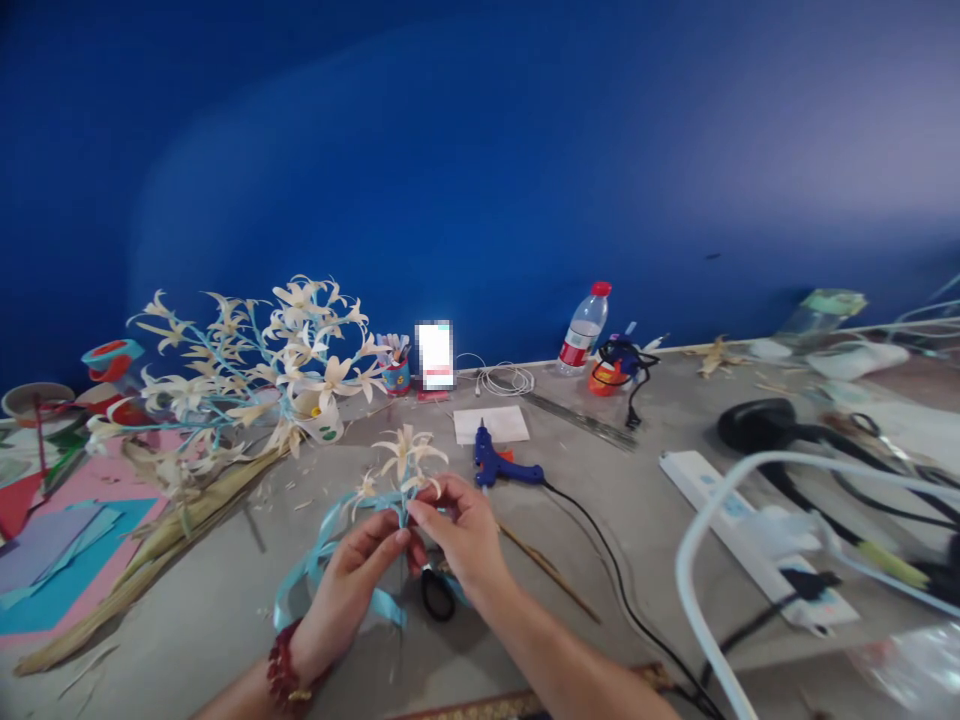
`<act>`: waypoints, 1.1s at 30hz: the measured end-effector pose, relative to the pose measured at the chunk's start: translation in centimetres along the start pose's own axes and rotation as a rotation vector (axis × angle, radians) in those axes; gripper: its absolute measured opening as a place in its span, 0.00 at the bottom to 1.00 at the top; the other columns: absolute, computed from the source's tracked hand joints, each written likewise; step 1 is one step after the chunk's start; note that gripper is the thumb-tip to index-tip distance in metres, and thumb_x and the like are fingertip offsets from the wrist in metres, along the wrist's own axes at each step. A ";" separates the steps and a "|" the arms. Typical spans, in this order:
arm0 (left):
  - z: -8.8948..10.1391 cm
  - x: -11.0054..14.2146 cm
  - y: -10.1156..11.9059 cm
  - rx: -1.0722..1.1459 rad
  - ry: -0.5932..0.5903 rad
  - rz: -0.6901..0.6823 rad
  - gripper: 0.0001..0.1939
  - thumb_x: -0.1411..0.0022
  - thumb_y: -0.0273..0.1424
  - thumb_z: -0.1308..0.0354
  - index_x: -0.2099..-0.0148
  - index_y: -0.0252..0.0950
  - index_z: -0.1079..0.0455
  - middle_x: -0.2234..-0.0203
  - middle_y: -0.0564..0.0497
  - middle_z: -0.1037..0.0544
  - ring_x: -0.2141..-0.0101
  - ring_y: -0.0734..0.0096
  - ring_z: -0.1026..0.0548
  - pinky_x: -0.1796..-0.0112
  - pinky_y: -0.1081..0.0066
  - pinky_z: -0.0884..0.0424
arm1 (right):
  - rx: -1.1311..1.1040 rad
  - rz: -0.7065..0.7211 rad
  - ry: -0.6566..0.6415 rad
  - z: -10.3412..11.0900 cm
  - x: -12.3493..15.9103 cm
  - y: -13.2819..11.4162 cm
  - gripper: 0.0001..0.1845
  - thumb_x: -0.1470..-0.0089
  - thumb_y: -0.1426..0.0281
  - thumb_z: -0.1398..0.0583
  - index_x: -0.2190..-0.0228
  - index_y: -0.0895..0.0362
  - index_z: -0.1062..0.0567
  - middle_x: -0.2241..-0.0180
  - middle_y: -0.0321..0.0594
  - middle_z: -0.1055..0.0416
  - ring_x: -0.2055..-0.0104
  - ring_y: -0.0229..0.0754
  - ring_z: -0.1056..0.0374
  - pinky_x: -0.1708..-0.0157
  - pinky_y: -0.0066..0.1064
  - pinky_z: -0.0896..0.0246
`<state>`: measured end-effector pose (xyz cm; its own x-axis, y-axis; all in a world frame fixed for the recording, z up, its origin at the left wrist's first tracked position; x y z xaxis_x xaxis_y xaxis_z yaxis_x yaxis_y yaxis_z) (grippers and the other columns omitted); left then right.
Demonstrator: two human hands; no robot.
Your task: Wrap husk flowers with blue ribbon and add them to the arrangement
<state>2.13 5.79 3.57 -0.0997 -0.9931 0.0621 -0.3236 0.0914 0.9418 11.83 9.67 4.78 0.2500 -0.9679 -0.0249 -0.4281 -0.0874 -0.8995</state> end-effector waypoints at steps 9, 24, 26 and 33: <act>1.1 0.1 0.8 -0.072 0.087 -0.081 0.08 0.41 0.36 0.39 0.66 0.38 0.22 0.72 0.51 0.20 0.70 0.67 0.26 0.66 0.72 0.32 | 0.535 0.296 0.087 0.7 0.5 -3.2 0.09 0.50 0.67 0.36 0.77 0.57 0.29 0.76 0.35 0.34 0.72 0.38 0.36 0.71 0.28 0.38; 2.2 0.2 0.4 -0.085 0.182 -0.106 0.13 0.41 0.41 0.41 0.69 0.36 0.27 0.76 0.54 0.25 0.73 0.71 0.29 0.67 0.74 0.31 | 0.655 0.654 -0.048 -1.8 2.8 -5.2 0.02 0.48 0.72 0.40 0.71 0.56 0.26 0.70 0.39 0.31 0.67 0.41 0.34 0.66 0.31 0.39; 2.4 0.2 0.1 -0.052 0.184 -0.099 0.12 0.40 0.40 0.41 0.68 0.36 0.27 0.75 0.53 0.25 0.71 0.71 0.29 0.66 0.74 0.31 | 0.663 0.676 -0.069 -1.9 3.0 -5.2 0.03 0.48 0.73 0.40 0.69 0.55 0.25 0.69 0.39 0.30 0.66 0.41 0.33 0.65 0.31 0.38; 0.9 0.6 0.5 0.037 0.042 -0.110 0.13 0.39 0.40 0.42 0.68 0.36 0.29 0.78 0.52 0.25 0.75 0.72 0.29 0.70 0.74 0.32 | 0.472 0.537 -0.227 -1.3 1.0 -4.4 0.09 0.51 0.73 0.39 0.65 0.55 0.25 0.66 0.40 0.30 0.64 0.43 0.33 0.62 0.34 0.36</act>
<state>1.06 5.30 3.76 -0.0226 -0.9994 -0.0260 -0.3647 -0.0159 0.9310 12.83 8.77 9.32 0.3067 -0.7720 -0.5568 -0.1364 0.5433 -0.8284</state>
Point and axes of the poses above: each hand's wrist, its own x-axis away from the middle knuckle, its own z-axis out of the back of the hand, y = z × x, the point moved 9 cm from there along -x, towards the middle knuckle
